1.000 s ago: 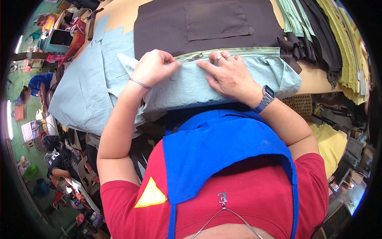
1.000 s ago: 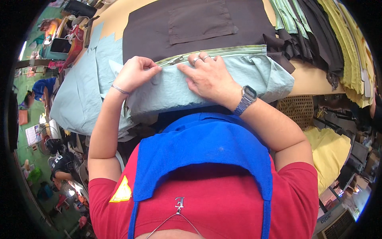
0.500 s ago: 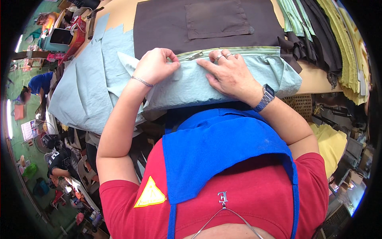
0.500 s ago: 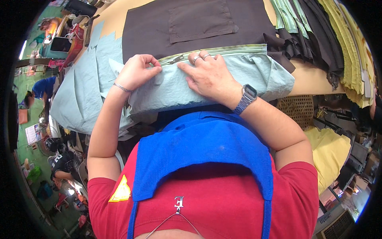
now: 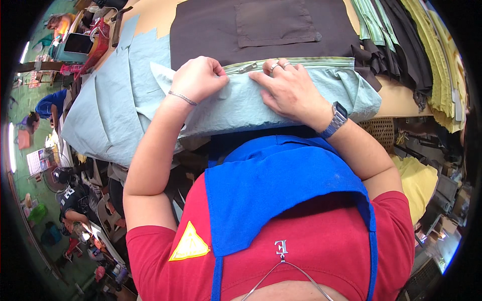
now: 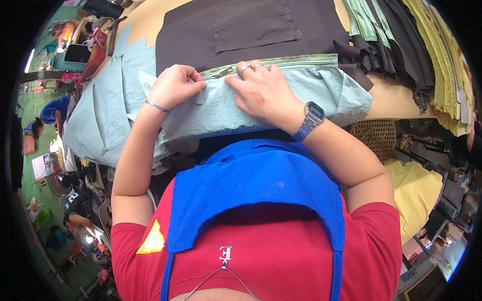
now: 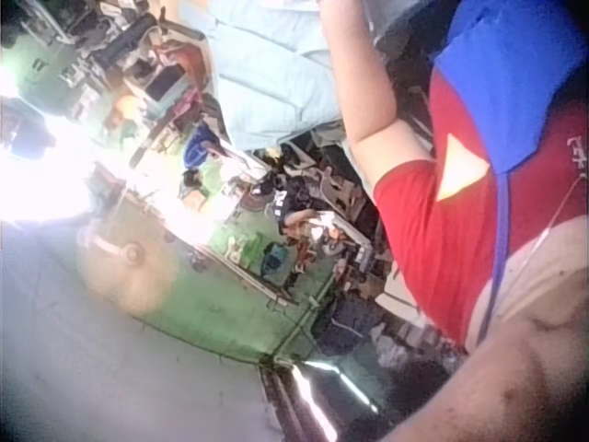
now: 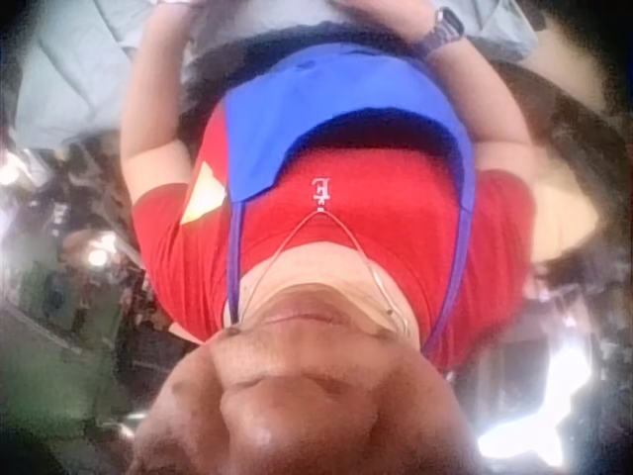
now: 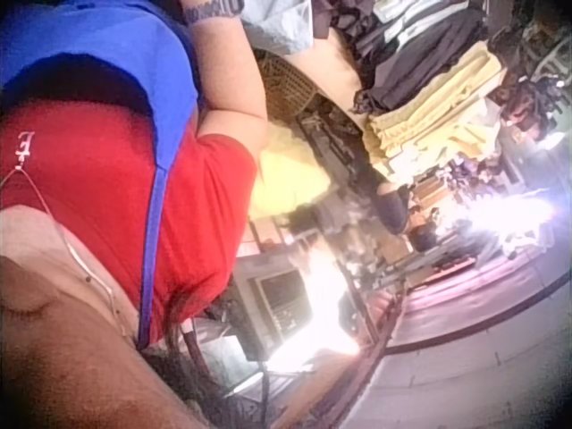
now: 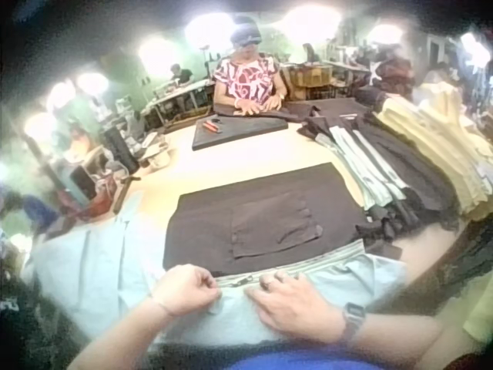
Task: The person places a fabric piece with a zipper onto the work surface and repeatedly positions and aligns lining fabric panels along the zipper by hand.
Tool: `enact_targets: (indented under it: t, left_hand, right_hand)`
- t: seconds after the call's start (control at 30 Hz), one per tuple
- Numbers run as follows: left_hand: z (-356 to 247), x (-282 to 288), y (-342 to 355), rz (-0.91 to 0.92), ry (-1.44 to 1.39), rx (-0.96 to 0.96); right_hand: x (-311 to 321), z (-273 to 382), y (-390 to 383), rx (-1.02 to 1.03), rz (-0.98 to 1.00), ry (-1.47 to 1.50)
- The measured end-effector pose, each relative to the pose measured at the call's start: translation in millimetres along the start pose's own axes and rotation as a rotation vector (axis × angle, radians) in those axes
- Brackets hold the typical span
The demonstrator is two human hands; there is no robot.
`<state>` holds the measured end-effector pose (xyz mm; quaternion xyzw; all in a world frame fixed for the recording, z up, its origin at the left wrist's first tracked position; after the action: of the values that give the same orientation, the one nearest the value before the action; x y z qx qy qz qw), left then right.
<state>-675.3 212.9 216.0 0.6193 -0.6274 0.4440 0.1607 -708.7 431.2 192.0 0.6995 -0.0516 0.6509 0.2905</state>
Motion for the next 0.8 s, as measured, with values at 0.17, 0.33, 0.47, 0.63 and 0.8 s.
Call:
enact_targets:
  t: [0.17, 0.33, 0.47, 0.63, 0.8]
  left_hand:
    - [3.6, -0.1, -2.7, -0.028, 0.041, -0.061]
    - [-12.8, -2.5, -22.9, -0.086, 0.080, -0.170]
    - [-6.4, -15.3, -30.4, -0.240, 0.110, -0.474]
    - [-11.6, -13.7, -38.2, -0.195, 0.023, -0.301]
    - [11.0, -5.2, -29.3, -0.211, -0.117, -0.124]
  right_hand:
    - [-8.8, 9.7, 6.8, 0.031, -0.009, 0.031]
    - [-10.3, 9.2, 5.0, 0.031, -0.024, 0.029]
    - [-8.8, 11.3, 6.5, 0.032, -0.050, 0.007]
    - [-8.9, 10.2, 5.6, 0.014, -0.042, 0.017]
    - [-8.0, 11.4, 5.9, 0.017, -0.052, 0.018]
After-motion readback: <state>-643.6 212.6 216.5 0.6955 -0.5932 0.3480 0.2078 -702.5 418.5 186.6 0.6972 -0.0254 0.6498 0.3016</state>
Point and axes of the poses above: each hand's wrist, its own y-axis towards the middle knuckle, its own x-axis out of the back of the hand, z = x × y, the point moved 4 cm from there along y, towards the middle knuckle, and after that the axes turned 13 degrees about -y, right-handed, at the moved point
